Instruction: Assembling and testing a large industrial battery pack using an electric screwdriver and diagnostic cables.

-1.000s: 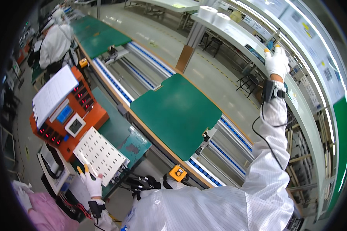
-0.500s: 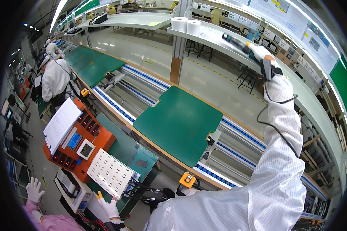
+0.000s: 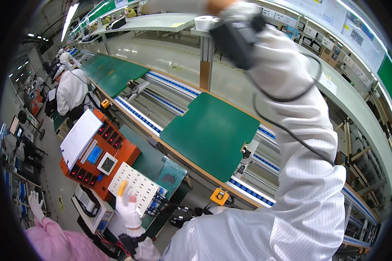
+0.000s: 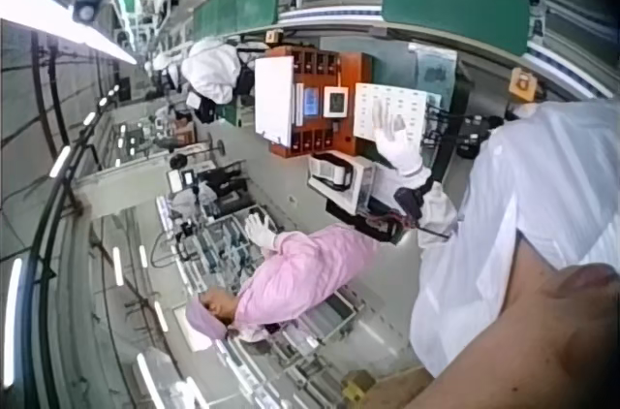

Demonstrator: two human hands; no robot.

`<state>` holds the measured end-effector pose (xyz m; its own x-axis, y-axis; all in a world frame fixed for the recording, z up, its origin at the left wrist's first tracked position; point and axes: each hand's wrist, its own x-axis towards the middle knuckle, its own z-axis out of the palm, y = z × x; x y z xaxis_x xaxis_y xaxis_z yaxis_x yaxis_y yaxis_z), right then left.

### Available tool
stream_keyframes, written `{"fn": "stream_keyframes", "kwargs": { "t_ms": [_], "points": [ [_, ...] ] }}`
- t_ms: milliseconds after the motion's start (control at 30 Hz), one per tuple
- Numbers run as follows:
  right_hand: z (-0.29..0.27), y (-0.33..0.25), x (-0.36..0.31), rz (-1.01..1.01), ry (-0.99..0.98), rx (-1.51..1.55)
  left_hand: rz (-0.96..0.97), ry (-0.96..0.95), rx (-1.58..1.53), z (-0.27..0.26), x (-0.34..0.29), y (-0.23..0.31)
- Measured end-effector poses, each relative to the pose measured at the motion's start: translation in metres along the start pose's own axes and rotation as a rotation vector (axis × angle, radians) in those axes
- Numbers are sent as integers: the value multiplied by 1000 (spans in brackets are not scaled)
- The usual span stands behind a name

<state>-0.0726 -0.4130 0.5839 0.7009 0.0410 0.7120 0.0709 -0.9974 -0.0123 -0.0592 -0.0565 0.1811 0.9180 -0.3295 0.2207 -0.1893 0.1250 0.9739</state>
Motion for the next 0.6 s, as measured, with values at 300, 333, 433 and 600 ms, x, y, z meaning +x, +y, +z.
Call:
{"fn": "stream_keyframes", "kwargs": {
  "t_ms": [300,333,433,600],
  "points": [
    [233,-59,-19,-325,-276,-225,808,-302,331,140,11,142],
    [251,-71,-31,-323,-357,-179,861,-320,422,149,7,157],
    [294,-90,-63,-280,-533,-78,949,-371,513,178,-2,163],
    [356,-107,-99,-140,-694,101,829,-342,302,180,-21,159]
  ]
}}
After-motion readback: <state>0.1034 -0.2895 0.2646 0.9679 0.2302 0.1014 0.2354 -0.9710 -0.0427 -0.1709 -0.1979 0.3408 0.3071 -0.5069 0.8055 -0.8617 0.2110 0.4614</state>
